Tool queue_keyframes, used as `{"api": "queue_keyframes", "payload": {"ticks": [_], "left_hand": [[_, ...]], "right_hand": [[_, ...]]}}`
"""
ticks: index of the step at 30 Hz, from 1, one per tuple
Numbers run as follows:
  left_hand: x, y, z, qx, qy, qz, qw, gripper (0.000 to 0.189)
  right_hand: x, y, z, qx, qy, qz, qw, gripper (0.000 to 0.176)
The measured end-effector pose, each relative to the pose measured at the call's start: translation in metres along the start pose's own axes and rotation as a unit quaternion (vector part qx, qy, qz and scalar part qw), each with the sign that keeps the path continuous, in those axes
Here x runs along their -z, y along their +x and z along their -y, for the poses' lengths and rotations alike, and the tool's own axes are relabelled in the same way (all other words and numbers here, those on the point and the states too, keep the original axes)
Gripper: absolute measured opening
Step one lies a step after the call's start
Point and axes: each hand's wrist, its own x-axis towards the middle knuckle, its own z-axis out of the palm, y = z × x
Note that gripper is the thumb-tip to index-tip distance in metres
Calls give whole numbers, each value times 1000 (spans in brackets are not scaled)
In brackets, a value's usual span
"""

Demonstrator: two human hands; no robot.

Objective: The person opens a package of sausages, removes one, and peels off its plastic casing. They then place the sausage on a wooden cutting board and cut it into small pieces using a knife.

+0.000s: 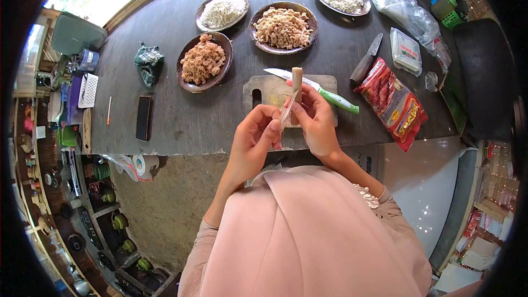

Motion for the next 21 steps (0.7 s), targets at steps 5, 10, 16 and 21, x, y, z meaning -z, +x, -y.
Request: {"api": "queue_keyframes", "payload": {"ticks": [5, 10, 16, 21], "left_hand": [[1, 0, -6, -14, -36, 3, 999, 17], [15, 7, 0, -46, -30, -37, 998, 18], [4, 2, -9, -16, 7, -18, 1000, 14], [-7, -2, -12, 42, 44, 57, 997, 12]], "right_hand": [[1, -1, 1, -19, 36, -5, 999, 34], [16, 0, 10, -167, 314, 151, 922, 32], [5, -4, 11, -102, 134, 82, 982, 27], [5, 2, 2, -95, 128, 1, 987, 28]]}}
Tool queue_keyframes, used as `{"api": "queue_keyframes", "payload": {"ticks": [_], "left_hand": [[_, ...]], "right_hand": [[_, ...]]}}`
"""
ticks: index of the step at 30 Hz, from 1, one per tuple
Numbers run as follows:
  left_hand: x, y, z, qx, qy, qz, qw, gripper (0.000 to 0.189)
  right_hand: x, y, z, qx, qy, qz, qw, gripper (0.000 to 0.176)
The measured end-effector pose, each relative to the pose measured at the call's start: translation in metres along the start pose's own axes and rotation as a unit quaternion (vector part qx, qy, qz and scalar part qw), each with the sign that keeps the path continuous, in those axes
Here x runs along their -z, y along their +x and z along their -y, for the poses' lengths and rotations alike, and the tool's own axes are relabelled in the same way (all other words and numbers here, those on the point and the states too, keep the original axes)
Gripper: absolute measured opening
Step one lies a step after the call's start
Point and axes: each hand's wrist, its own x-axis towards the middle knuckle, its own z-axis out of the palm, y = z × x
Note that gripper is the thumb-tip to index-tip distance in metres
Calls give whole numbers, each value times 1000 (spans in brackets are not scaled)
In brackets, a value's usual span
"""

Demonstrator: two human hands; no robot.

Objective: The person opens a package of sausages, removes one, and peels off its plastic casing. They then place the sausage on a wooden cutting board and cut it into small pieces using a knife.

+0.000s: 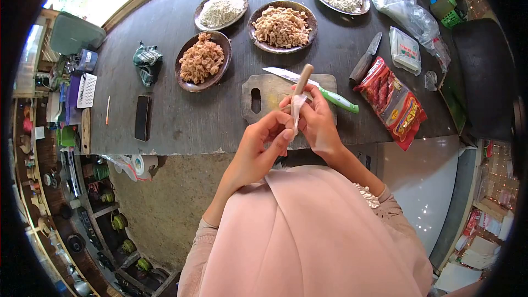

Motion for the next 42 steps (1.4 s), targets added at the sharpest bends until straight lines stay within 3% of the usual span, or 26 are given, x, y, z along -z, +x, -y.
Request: {"api": "queue_keyframes", "payload": {"ticks": [5, 7, 11, 13, 17, 24, 29, 31, 33, 34, 35, 37, 42], "left_hand": [[14, -1, 2, -34, -10, -29, 999, 11], [24, 6, 3, -143, 25, -89, 985, 11], [37, 1, -5, -113, 7, -107, 988, 10], [42, -2, -4, -120, 20, -86, 989, 10], [48, -9, 6, -105, 46, -24, 993, 11], [54, -20, 13, -90, 24, -18, 996, 11], [60, -32, 20, -67, -14, 29, 997, 12], [68, -40, 22, -59, -20, -7, 998, 11], [80, -43, 28, -52, -26, -42, 997, 10], [87, -43, 33, -35, 93, -128, 987, 9], [93, -43, 36, -17, 210, -210, 955, 8], [100, -40, 33, -14, 248, -241, 938, 7], [114, -32, 33, -19, 350, -311, 884, 9]], "right_hand": [[14, 2, 5, -56, 36, 7, 998, 34], [19, 3, 10, -90, 111, 49, 989, 36], [22, -3, 25, -132, 185, 120, 966, 34], [28, -1, 20, -70, 109, 88, 988, 34], [40, 6, 26, -14, 98, 41, 994, 34], [53, 8, 35, 29, 108, -9, 994, 34], [57, 5, 43, 105, 114, -100, 983, 36], [63, 5, 55, 131, 118, -118, 977, 35], [69, 3, 67, 230, -129, -93, 960, 29], [69, 4, 64, 281, -248, -87, 923, 20], [68, 4, 64, 280, -249, -87, 923, 20], [59, 2, 65, 186, -539, -79, 818, 16], [32, 6, 44, 158, -481, 21, 862, 22]]}}
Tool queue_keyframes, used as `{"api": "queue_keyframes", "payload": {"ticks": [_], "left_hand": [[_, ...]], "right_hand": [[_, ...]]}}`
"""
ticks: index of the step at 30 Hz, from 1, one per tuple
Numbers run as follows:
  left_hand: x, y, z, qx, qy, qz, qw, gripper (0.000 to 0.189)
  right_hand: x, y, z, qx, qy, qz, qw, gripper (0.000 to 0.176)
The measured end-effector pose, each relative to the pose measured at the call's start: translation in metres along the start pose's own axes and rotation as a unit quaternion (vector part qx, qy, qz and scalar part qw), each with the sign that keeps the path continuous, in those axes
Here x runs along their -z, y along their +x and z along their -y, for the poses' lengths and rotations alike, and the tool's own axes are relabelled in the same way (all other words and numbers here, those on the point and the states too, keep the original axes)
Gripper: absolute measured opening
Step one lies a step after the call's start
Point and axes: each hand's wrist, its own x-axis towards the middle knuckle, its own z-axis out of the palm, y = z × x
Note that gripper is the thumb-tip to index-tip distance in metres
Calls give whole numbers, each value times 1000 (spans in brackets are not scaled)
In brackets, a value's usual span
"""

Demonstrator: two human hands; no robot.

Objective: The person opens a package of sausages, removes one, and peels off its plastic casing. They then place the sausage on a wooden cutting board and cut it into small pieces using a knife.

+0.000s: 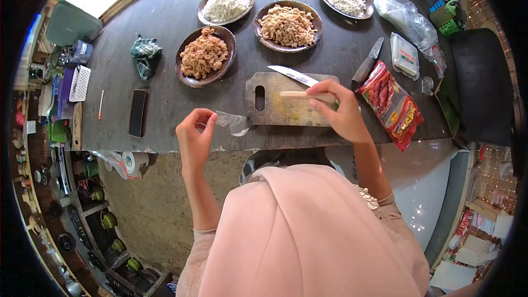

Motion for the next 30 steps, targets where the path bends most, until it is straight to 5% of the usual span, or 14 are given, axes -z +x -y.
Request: {"api": "queue_keyframes", "payload": {"ticks": [5, 9, 12, 14, 17, 19, 21, 23, 26, 29, 30], "left_hand": [[2, 9, 1, -11, 26, -22, 999, 8], [-7, 9, -4, -55, -32, 29, 998, 6], [-26, 5, -28, -64, -123, 97, 986, 7], [-39, 2, -50, -67, -180, 145, 971, 7], [-55, 3, -70, -102, -221, 219, 945, 7], [-66, 7, -71, -171, -192, 188, 948, 8], [-66, 10, -56, -159, -157, 218, 950, 19], [-76, 9, -41, -283, 66, 176, 941, 35], [-86, 2, -20, -273, 110, 225, 929, 46], [-96, 3, -14, -283, 128, 214, 926, 44], [-98, 4, -15, -285, 142, 203, 926, 42]], "right_hand": [[-4, -5, -23, 139, -201, 25, 969, 35], [-1, -11, -22, 137, -187, -24, 973, 37], [-19, -14, 4, 113, -121, -18, 986, 37], [-33, -18, 21, -7, 73, 156, 985, 24], [-40, -23, 7, -24, 92, 145, 985, 19], [-23, -28, -4, -5, 91, 93, 991, 15], [8, -36, -27, 42, 84, -67, 993, 10], [67, -48, -30, 66, 81, -237, 966, 5], [129, -71, -52, 8, -195, -390, 900, 9], [160, -85, -70, -20, -247, -387, 888, 14], [165, -87, -73, -113, -216, -365, 898, 22]]}}
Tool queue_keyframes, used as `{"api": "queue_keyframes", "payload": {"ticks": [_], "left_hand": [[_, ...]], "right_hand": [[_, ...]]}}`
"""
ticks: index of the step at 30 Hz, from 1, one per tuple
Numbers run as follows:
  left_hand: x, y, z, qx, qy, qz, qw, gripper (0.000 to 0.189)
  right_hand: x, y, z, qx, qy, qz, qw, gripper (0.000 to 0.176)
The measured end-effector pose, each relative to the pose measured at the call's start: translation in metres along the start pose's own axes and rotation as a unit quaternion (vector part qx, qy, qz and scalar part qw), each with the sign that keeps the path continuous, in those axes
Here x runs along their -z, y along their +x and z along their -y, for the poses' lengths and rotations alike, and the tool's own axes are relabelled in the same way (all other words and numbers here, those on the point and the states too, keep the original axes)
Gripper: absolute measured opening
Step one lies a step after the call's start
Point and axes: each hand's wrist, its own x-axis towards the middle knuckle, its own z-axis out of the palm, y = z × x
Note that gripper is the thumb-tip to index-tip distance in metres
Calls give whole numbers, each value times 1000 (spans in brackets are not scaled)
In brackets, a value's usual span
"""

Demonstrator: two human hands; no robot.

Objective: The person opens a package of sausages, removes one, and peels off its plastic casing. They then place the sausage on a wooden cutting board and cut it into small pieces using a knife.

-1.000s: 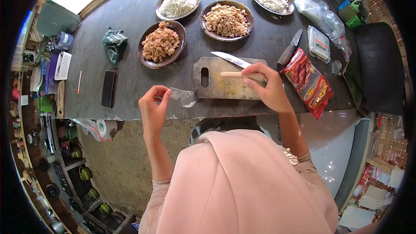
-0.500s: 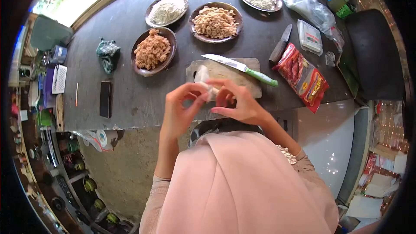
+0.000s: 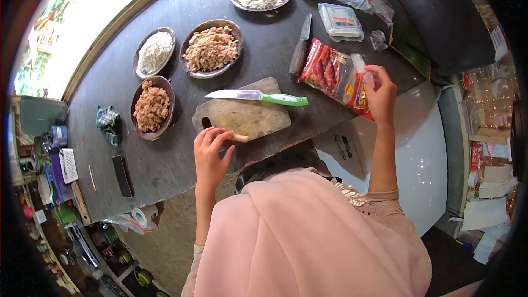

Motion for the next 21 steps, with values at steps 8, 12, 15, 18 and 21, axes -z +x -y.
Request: {"api": "queue_keyframes", "payload": {"ticks": [8, 12, 15, 18, 21], "left_hand": [[-10, 21, -5, 27, -28, -31, 999, 26], [-22, 32, -17, 55, -93, -64, 992, 24], [-31, 36, -23, -13, -21, -52, 998, 26], [-35, 31, -31, 7, 12, -69, 997, 31], [-37, 23, -35, 33, 26, -132, 990, 32]], "right_hand": [[-17, -19, 9, 113, -130, 43, 984, 53], [-41, -21, 33, 203, -53, 48, 977, 53], [-73, -36, 55, 286, 5, 159, 945, 43], [-107, -55, 64, 318, -30, 219, 922, 39], [-131, -58, 63, 321, -65, 217, 920, 34]]}}
